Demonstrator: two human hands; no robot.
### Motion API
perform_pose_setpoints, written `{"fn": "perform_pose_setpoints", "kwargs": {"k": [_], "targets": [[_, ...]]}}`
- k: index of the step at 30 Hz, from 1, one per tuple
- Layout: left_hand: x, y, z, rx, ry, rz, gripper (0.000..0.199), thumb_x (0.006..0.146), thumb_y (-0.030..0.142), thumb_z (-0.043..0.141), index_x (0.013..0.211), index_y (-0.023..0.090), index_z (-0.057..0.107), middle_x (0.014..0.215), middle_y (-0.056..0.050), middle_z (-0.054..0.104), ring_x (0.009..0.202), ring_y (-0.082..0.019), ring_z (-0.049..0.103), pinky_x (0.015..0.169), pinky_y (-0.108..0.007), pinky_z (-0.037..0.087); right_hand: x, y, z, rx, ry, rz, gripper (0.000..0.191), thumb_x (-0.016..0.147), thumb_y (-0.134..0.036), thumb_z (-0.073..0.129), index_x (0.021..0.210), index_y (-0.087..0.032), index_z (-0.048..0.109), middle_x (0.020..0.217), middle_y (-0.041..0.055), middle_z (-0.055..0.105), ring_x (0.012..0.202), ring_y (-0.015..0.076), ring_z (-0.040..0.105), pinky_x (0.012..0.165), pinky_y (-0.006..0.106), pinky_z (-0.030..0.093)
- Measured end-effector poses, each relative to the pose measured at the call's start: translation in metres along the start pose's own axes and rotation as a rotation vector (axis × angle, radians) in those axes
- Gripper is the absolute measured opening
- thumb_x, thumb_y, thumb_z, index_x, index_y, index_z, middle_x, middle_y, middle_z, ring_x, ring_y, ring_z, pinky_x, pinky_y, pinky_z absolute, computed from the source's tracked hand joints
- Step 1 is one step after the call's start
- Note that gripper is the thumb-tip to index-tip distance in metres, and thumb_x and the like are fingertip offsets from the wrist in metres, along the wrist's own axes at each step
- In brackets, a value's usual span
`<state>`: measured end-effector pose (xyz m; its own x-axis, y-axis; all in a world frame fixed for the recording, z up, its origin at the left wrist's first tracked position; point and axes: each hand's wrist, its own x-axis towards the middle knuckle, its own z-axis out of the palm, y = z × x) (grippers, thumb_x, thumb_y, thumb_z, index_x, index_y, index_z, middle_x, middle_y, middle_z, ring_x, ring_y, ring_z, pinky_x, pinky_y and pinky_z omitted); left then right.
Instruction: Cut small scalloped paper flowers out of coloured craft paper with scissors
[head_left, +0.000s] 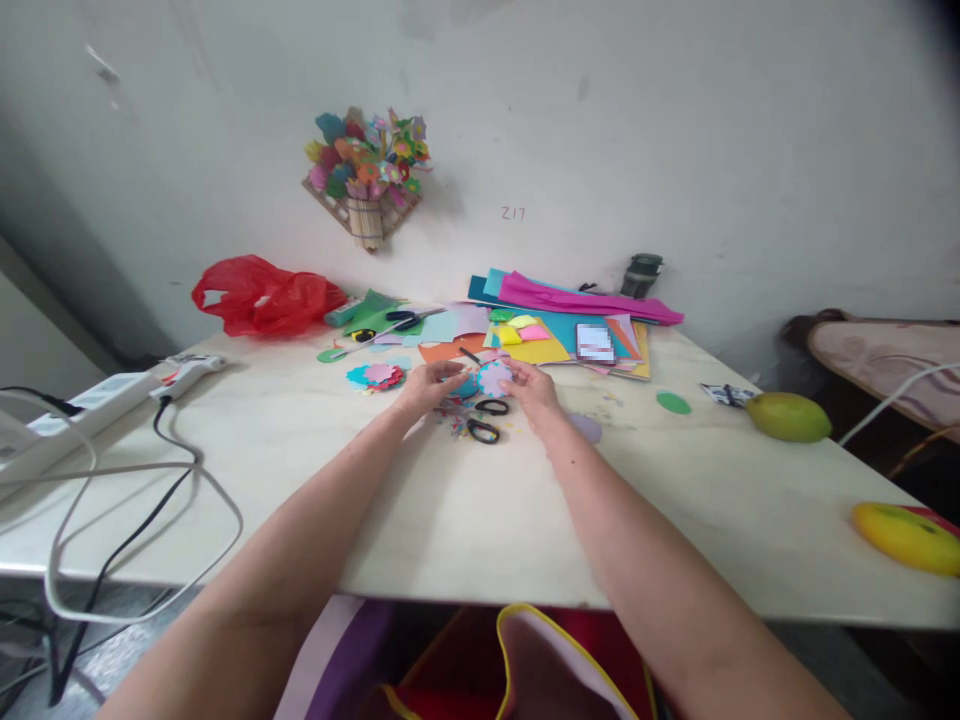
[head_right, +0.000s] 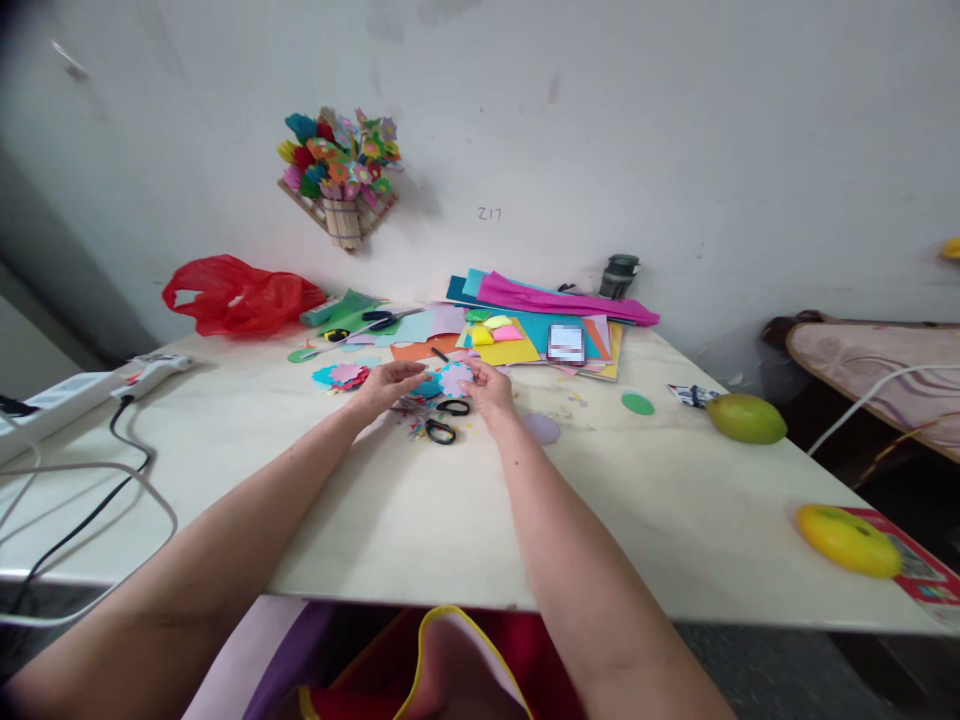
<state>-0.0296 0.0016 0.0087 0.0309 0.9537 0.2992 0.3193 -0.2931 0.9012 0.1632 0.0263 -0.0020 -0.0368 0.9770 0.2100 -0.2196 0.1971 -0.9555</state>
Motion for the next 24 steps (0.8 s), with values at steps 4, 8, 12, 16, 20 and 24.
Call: {"fn": "perform_pose_setpoints", "kwargs": {"k": [4, 8, 12, 16, 20, 24], "targets": [[-0.002, -0.001, 0.001, -0.112, -0.048, -0.081, 0.057, 0.057, 0.051, 0.079, 0.099, 0.013, 0.069, 0.085, -0.010, 0.073, 0.077, -0.021, 0.067, 0.072, -0.032, 0.049, -0.002, 0.004, 0.005, -0.024, -0.078, 0.017, 0.043, 0.051, -0.010, 0.069, 0.094, -0.015, 0.069, 0.098, 0.0079, 0.072, 0.089, 0.0189, 0.065, 0.069, 0.028, 0.054], [-0.005, 0.004, 0.003, -0.176, -0.065, -0.180, 0.051, 0.049, 0.045, 0.084, 0.085, 0.013, 0.068, 0.065, -0.004, 0.069, 0.057, -0.015, 0.061, 0.058, -0.027, 0.046, -0.004, 0.004, 0.011, -0.048, -0.121, 0.010, 0.040, 0.051, -0.008, 0.070, 0.091, -0.015, 0.069, 0.087, 0.0044, 0.071, 0.083, 0.0159, 0.065, 0.069, 0.025, 0.053], [-0.006, 0.006, 0.004, -0.231, -0.040, -0.194, 0.045, 0.046, 0.040, 0.086, 0.074, 0.013, 0.064, 0.056, -0.001, 0.065, 0.050, -0.012, 0.058, 0.052, -0.024, 0.042, -0.008, 0.000, 0.014, -0.044, -0.102, 0.032, 0.039, 0.053, -0.004, 0.069, 0.090, -0.015, 0.068, 0.074, 0.0001, 0.068, 0.071, 0.0124, 0.063, 0.064, 0.023, 0.053], [-0.005, 0.004, 0.004, -0.276, -0.019, -0.170, 0.042, 0.048, 0.039, 0.085, 0.072, 0.013, 0.063, 0.056, -0.001, 0.064, 0.051, -0.012, 0.058, 0.052, -0.023, 0.041, -0.011, -0.005, 0.013, -0.032, -0.040, 0.101, 0.025, 0.063, -0.010, 0.068, 0.088, -0.014, 0.067, 0.064, -0.0017, 0.063, 0.054, 0.0096, 0.058, 0.051, 0.021, 0.051], [-0.005, 0.001, 0.003, -0.309, -0.037, -0.155, 0.041, 0.049, 0.037, 0.085, 0.073, 0.013, 0.063, 0.057, -0.001, 0.065, 0.052, -0.011, 0.059, 0.053, -0.023, 0.042, -0.014, -0.010, 0.010, 0.013, -0.067, 0.236, 0.006, 0.075, -0.016, 0.064, 0.079, -0.013, 0.064, 0.052, -0.0018, 0.058, 0.044, 0.0102, 0.056, 0.039, 0.019, 0.047], [-0.005, 0.000, 0.004, -0.321, -0.046, -0.136, 0.042, 0.049, 0.038, 0.086, 0.074, 0.013, 0.063, 0.058, -0.001, 0.065, 0.051, -0.010, 0.058, 0.054, -0.022, 0.042, -0.016, -0.015, 0.010, 0.033, -0.104, 0.304, 0.007, 0.076, -0.015, 0.066, 0.076, -0.013, 0.060, 0.047, -0.0031, 0.056, 0.042, 0.0109, 0.059, 0.033, 0.015, 0.043]]}}
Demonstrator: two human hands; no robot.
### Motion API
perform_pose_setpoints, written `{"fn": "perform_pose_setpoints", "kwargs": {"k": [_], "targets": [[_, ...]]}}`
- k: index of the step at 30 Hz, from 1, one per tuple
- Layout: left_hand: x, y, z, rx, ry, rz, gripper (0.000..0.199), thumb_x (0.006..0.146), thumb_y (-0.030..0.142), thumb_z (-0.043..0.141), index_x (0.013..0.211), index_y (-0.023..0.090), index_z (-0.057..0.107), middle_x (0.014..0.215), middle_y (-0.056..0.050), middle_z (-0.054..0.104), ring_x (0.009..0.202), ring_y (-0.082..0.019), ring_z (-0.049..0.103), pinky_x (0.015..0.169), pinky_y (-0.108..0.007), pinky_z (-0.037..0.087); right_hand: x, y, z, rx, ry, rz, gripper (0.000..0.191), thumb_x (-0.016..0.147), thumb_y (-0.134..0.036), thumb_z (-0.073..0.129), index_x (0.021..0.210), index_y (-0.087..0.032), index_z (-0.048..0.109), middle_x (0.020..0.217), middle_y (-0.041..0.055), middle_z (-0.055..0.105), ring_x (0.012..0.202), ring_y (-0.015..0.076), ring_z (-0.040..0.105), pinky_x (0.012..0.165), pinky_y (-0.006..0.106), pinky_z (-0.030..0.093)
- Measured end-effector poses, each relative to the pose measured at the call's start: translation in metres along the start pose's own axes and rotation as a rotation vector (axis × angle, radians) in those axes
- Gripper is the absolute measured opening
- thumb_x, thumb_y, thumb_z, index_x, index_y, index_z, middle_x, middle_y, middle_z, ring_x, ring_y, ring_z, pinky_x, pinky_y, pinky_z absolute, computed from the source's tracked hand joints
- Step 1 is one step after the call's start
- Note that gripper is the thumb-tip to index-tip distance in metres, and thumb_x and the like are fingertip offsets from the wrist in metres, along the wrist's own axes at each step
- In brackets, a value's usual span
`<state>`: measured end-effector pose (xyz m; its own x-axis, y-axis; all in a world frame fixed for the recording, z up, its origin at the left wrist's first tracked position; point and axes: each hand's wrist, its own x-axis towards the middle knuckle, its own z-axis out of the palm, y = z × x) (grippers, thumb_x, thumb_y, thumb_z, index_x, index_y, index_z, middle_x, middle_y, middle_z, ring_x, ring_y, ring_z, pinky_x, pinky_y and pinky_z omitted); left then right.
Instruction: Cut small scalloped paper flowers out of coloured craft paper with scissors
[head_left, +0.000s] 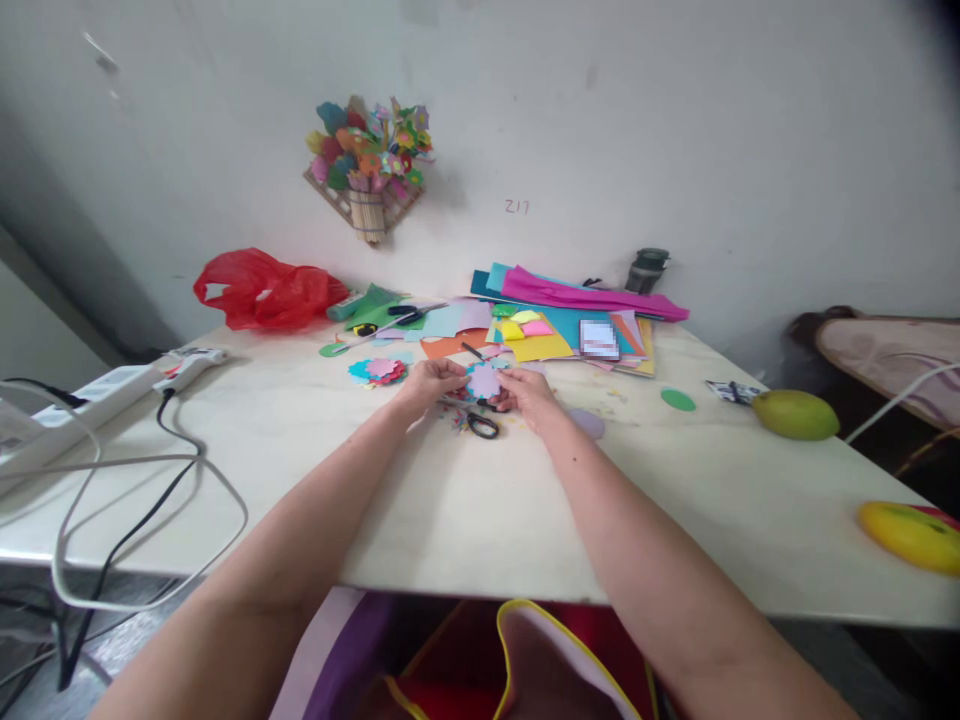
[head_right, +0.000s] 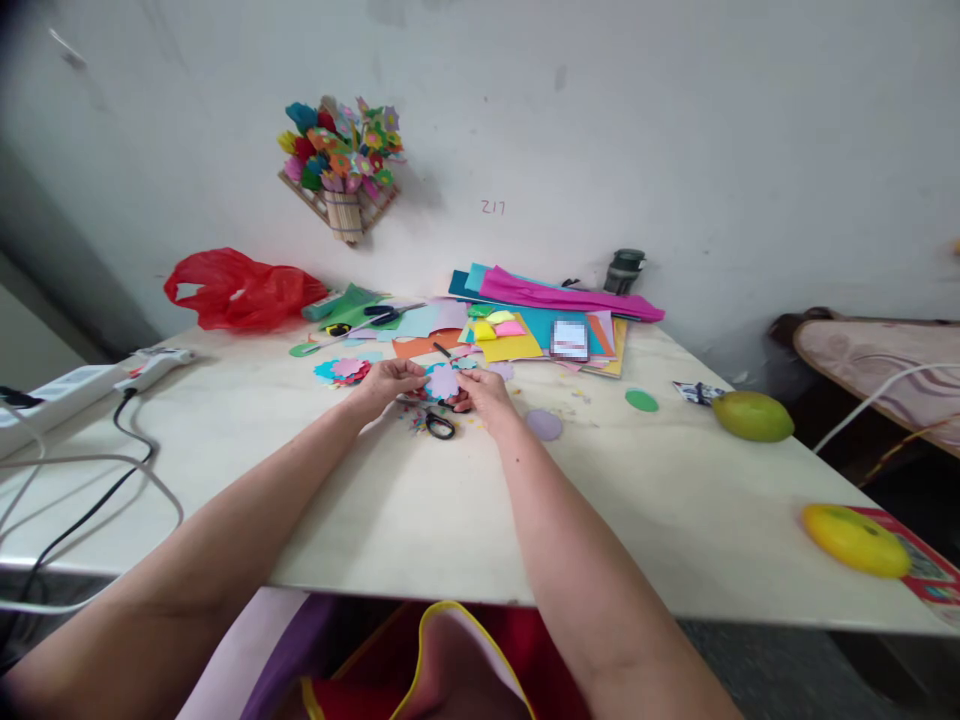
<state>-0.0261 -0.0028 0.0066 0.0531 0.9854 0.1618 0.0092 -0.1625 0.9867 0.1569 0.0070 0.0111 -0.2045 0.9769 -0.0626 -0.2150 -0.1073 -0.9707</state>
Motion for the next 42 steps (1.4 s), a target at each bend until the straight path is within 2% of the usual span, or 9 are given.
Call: {"fn": "perform_pose_setpoints", "kwargs": {"k": [6, 13, 16, 23, 36, 42], "targets": [[-0.0022, 0.0024, 0.0028, -0.002, -0.017, -0.050, 0.049, 0.049, 0.044, 0.085, 0.080, 0.012, 0.064, 0.059, -0.002, 0.067, 0.052, -0.011, 0.059, 0.055, -0.023, 0.046, -0.0006, -0.0003, 0.0023, -0.064, 0.061, -0.015, 0.012, 0.077, -0.010, 0.064, 0.069, -0.014, 0.054, 0.044, -0.0052, 0.053, 0.037, 0.0092, 0.057, 0.028, 0.013, 0.035], [-0.0036, 0.0056, 0.0022, -0.004, -0.061, -0.066, 0.049, 0.056, 0.047, 0.080, 0.087, 0.012, 0.065, 0.062, -0.004, 0.068, 0.055, -0.013, 0.062, 0.057, -0.025, 0.050, 0.0015, 0.0023, 0.0011, -0.092, 0.076, -0.075, 0.017, 0.071, -0.017, 0.070, 0.066, -0.015, 0.054, 0.044, -0.0048, 0.054, 0.037, 0.0098, 0.056, 0.026, 0.014, 0.031], [-0.0029, 0.0052, 0.0013, -0.029, -0.053, -0.014, 0.052, 0.054, 0.041, 0.083, 0.093, 0.013, 0.064, 0.064, -0.003, 0.068, 0.058, -0.014, 0.064, 0.059, -0.026, 0.051, 0.0019, 0.0035, 0.0006, -0.085, 0.083, -0.103, 0.019, 0.069, -0.020, 0.071, 0.064, -0.016, 0.054, 0.044, -0.0043, 0.054, 0.037, 0.0109, 0.056, 0.026, 0.015, 0.029], [-0.0027, 0.0069, 0.0030, -0.055, -0.001, 0.046, 0.049, 0.047, 0.035, 0.086, 0.084, 0.014, 0.062, 0.071, -0.003, 0.068, 0.064, -0.016, 0.065, 0.061, -0.029, 0.052, 0.0040, 0.0051, 0.0003, -0.119, 0.087, -0.137, 0.028, 0.062, -0.030, 0.077, 0.063, -0.017, 0.052, 0.047, -0.0030, 0.056, 0.038, 0.0120, 0.056, 0.027, 0.017, 0.030], [-0.0042, 0.0079, 0.0067, -0.006, 0.043, 0.001, 0.048, 0.043, 0.039, 0.087, 0.076, 0.012, 0.066, 0.063, -0.003, 0.067, 0.059, -0.015, 0.063, 0.063, -0.029, 0.050, 0.0032, 0.0027, 0.0025, -0.111, 0.112, -0.129, 0.029, 0.061, -0.030, 0.078, 0.061, -0.017, 0.051, 0.049, -0.0034, 0.056, 0.038, 0.0113, 0.055, 0.027, 0.018, 0.028], [-0.0037, 0.0080, 0.0068, -0.070, 0.034, 0.001, 0.058, 0.043, 0.038, 0.088, 0.089, 0.013, 0.064, 0.066, -0.002, 0.068, 0.058, -0.014, 0.062, 0.062, -0.028, 0.050, 0.0023, 0.0035, 0.0032, -0.120, 0.090, -0.119, 0.028, 0.061, -0.028, 0.078, 0.060, -0.018, 0.052, 0.048, -0.0032, 0.057, 0.038, 0.0116, 0.055, 0.027, 0.018, 0.027]]}}
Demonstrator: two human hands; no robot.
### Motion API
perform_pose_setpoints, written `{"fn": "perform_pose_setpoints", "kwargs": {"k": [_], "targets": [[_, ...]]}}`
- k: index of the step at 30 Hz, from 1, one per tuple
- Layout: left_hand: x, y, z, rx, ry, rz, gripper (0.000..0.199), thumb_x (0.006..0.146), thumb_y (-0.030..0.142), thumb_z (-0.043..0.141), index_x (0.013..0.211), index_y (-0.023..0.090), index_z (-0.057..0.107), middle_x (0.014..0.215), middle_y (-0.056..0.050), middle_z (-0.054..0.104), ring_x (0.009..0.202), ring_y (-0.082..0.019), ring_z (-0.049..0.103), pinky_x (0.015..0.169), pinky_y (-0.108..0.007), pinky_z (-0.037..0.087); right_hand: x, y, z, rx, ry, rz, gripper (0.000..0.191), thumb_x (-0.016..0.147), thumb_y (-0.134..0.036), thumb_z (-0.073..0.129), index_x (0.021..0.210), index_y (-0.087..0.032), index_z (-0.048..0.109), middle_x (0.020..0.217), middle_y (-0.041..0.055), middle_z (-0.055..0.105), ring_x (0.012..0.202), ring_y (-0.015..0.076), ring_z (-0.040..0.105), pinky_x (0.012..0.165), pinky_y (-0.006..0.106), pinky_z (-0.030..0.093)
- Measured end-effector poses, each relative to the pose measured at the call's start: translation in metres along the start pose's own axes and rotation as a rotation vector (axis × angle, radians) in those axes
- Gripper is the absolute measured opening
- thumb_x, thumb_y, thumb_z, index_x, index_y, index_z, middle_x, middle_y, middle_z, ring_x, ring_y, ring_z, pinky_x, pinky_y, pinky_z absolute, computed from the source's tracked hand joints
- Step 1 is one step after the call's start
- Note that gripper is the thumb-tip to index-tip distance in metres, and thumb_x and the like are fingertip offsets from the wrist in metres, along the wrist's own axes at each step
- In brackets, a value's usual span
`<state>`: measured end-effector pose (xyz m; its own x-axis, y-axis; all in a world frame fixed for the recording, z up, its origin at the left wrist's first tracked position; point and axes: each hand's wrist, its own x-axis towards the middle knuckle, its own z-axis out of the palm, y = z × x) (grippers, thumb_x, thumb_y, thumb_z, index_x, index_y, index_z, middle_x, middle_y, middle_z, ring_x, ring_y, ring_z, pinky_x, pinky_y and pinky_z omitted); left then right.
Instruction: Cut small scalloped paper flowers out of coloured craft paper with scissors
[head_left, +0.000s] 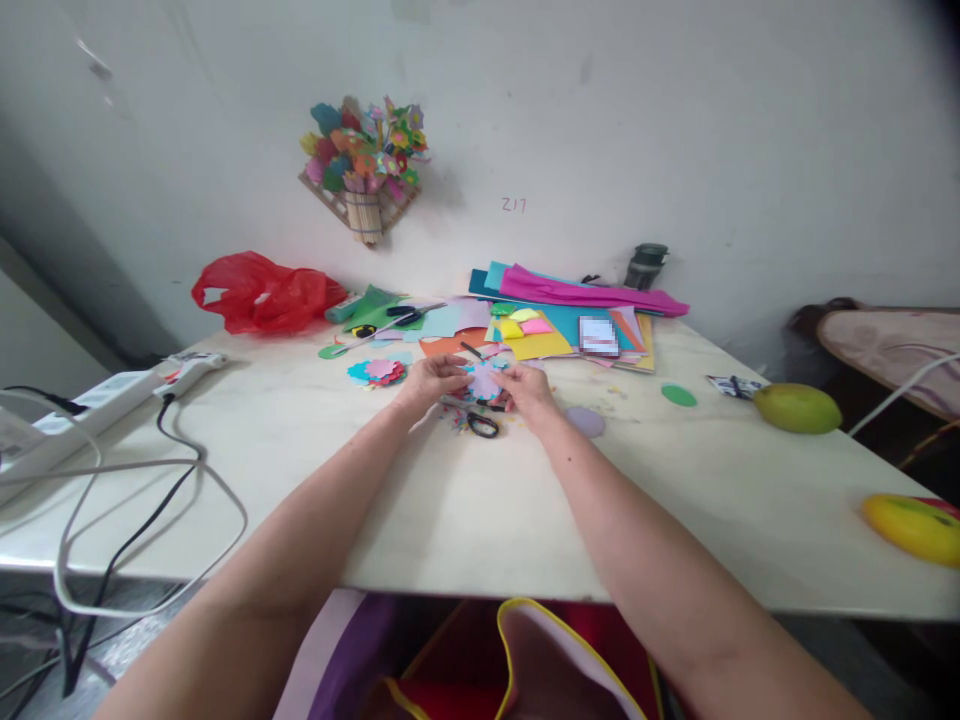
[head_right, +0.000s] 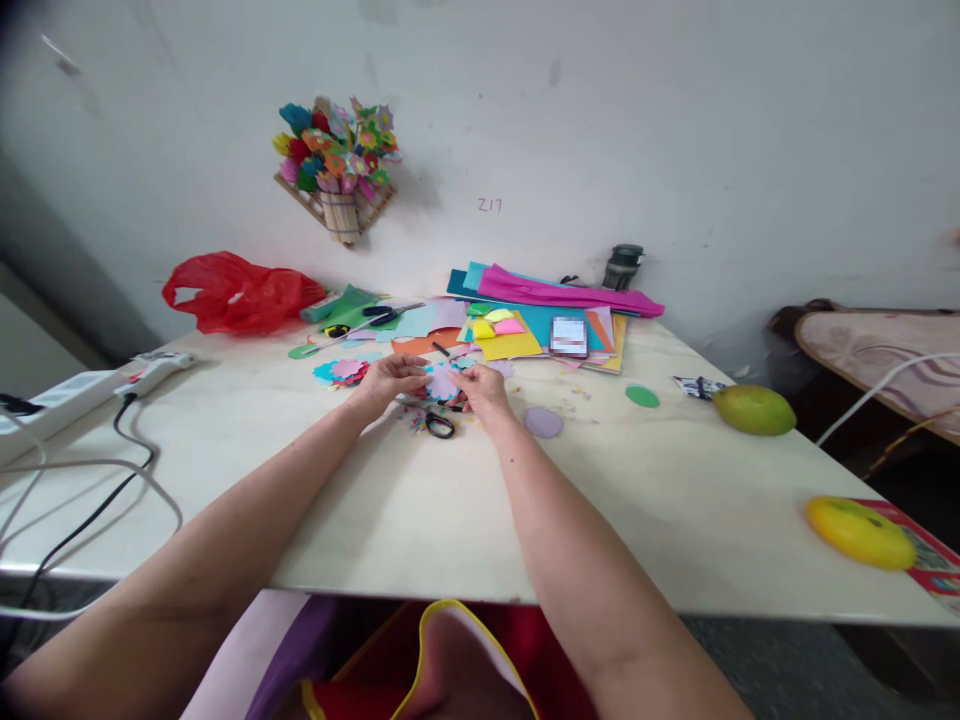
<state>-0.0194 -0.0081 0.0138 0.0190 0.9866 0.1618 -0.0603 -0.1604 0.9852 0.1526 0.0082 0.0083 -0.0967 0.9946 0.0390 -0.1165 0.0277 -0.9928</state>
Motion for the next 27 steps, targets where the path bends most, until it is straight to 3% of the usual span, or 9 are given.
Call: {"fn": "perform_pose_setpoints", "kwargs": {"k": [4, 12, 19, 27], "targets": [[-0.0002, -0.0019, -0.0013, 0.040, -0.032, -0.025, 0.055, 0.048, 0.041, 0.086, 0.090, 0.013, 0.065, 0.065, -0.001, 0.066, 0.055, -0.011, 0.059, 0.059, -0.025, 0.048, -0.0015, 0.0002, 0.0002, -0.030, -0.035, 0.006, 0.029, 0.060, -0.032, 0.078, 0.062, -0.018, 0.053, 0.049, -0.0023, 0.058, 0.038, 0.0124, 0.056, 0.028, 0.018, 0.025], [-0.0002, -0.0054, -0.0032, 0.145, -0.086, -0.028, 0.038, 0.055, 0.045, 0.081, 0.061, 0.014, 0.059, 0.053, 0.001, 0.058, 0.047, -0.009, 0.051, 0.050, -0.023, 0.040, -0.0058, -0.0027, 0.0004, -0.024, -0.100, -0.042, 0.037, 0.055, -0.041, 0.080, 0.058, -0.016, 0.053, 0.046, -0.0049, 0.053, 0.032, 0.0083, 0.049, 0.026, 0.018, 0.021], [-0.0001, -0.0038, -0.0037, 0.160, -0.037, -0.040, 0.038, 0.055, 0.046, 0.080, 0.060, 0.014, 0.060, 0.053, -0.001, 0.060, 0.046, -0.010, 0.052, 0.050, -0.024, 0.041, -0.0031, 0.0012, -0.0023, 0.040, -0.140, -0.023, 0.038, 0.073, -0.050, 0.065, 0.065, -0.015, 0.053, 0.048, -0.0032, 0.052, 0.033, 0.0092, 0.054, 0.026, 0.016, 0.016], [0.0022, -0.0059, -0.0057, 0.092, -0.019, -0.040, 0.041, 0.051, 0.048, 0.082, 0.061, 0.014, 0.062, 0.056, -0.001, 0.063, 0.049, -0.011, 0.057, 0.055, -0.025, 0.046, -0.0049, -0.0027, -0.0022, 0.019, -0.171, -0.006, 0.033, 0.070, -0.043, 0.068, 0.061, -0.015, 0.053, 0.049, -0.0022, 0.054, 0.033, 0.0082, 0.053, 0.026, 0.016, 0.018]]}}
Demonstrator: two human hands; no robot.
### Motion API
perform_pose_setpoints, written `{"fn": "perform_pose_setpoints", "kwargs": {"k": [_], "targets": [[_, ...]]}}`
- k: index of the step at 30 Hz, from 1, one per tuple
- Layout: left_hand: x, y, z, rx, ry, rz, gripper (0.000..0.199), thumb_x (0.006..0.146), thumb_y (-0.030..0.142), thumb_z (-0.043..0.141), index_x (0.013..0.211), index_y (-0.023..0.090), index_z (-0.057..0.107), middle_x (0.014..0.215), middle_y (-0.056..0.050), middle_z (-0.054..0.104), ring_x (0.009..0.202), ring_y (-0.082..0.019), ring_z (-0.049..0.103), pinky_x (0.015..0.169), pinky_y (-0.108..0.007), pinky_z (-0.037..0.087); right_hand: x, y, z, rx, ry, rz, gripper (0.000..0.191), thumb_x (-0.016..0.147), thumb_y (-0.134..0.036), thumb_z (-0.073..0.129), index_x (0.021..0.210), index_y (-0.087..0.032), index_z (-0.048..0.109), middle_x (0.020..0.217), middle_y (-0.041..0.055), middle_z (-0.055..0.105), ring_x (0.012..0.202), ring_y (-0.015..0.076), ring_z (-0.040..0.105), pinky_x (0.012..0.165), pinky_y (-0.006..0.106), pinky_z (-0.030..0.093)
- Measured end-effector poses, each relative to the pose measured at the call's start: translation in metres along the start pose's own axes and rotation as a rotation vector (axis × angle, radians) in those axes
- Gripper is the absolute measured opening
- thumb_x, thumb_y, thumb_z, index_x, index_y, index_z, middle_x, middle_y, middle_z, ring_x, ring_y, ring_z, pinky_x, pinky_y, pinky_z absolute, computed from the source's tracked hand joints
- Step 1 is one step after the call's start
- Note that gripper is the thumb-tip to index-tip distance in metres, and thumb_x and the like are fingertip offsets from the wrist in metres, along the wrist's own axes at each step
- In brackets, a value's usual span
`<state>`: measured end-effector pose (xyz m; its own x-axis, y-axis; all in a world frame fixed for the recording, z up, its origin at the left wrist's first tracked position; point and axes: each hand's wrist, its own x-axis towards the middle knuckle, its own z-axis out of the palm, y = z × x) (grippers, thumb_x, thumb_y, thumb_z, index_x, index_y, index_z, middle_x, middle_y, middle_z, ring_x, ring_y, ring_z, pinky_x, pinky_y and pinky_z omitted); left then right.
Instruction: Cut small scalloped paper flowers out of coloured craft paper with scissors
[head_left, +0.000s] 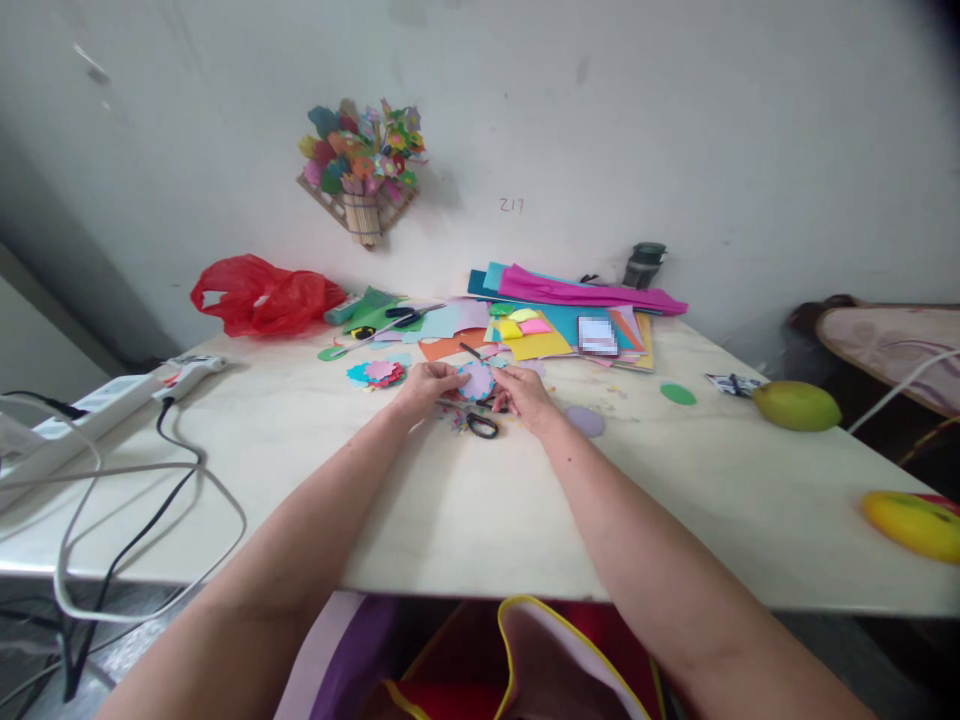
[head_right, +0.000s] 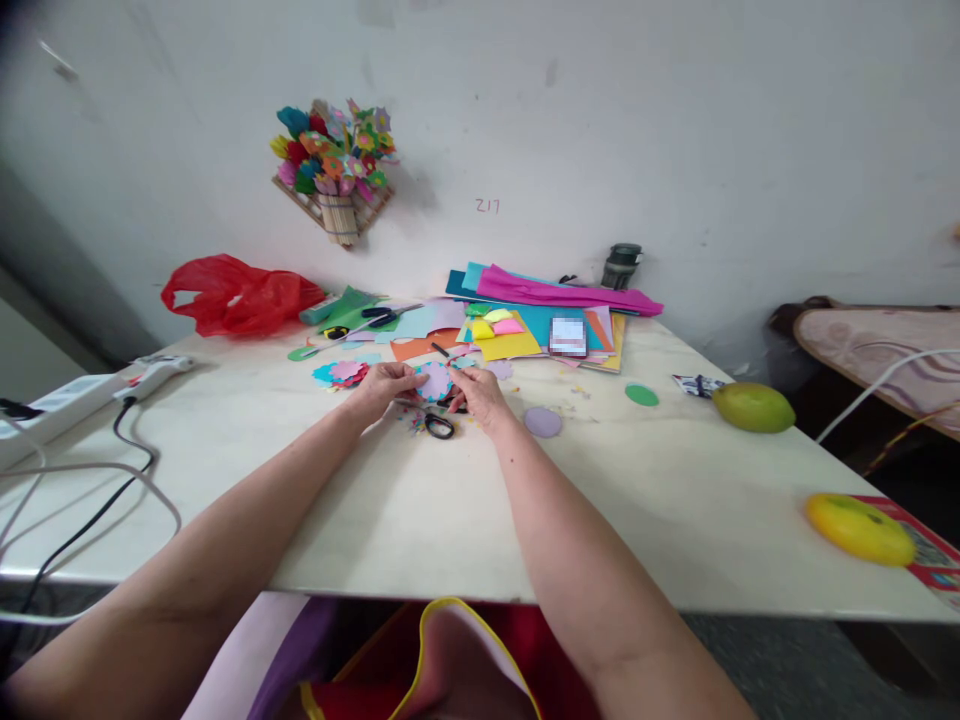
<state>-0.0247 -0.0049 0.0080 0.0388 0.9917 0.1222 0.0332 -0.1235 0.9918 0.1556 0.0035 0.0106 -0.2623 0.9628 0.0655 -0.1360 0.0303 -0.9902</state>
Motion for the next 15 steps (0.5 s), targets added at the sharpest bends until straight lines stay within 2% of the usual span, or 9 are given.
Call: {"fn": "perform_pose_setpoints", "kwargs": {"k": [9, 15], "targets": [[-0.0001, -0.0006, -0.0015, -0.051, -0.039, -0.049, 0.040, 0.053, 0.046, 0.082, 0.062, 0.014, 0.061, 0.058, -0.002, 0.065, 0.051, -0.012, 0.060, 0.055, -0.024, 0.049, -0.0017, -0.0023, -0.0016, 0.012, -0.063, 0.006, 0.015, 0.066, -0.027, 0.065, 0.065, -0.013, 0.058, 0.053, 0.0004, 0.061, 0.035, 0.0093, 0.055, 0.027, 0.015, 0.016], [-0.0007, 0.0006, -0.0015, -0.081, -0.057, -0.052, 0.038, 0.054, 0.043, 0.083, 0.063, 0.013, 0.060, 0.058, -0.002, 0.065, 0.053, -0.013, 0.061, 0.057, -0.025, 0.050, -0.0035, -0.0050, 0.0002, -0.042, -0.096, 0.023, 0.011, 0.066, -0.018, 0.065, 0.061, -0.014, 0.056, 0.053, 0.0011, 0.065, 0.035, 0.0085, 0.054, 0.030, 0.015, 0.032]]}}
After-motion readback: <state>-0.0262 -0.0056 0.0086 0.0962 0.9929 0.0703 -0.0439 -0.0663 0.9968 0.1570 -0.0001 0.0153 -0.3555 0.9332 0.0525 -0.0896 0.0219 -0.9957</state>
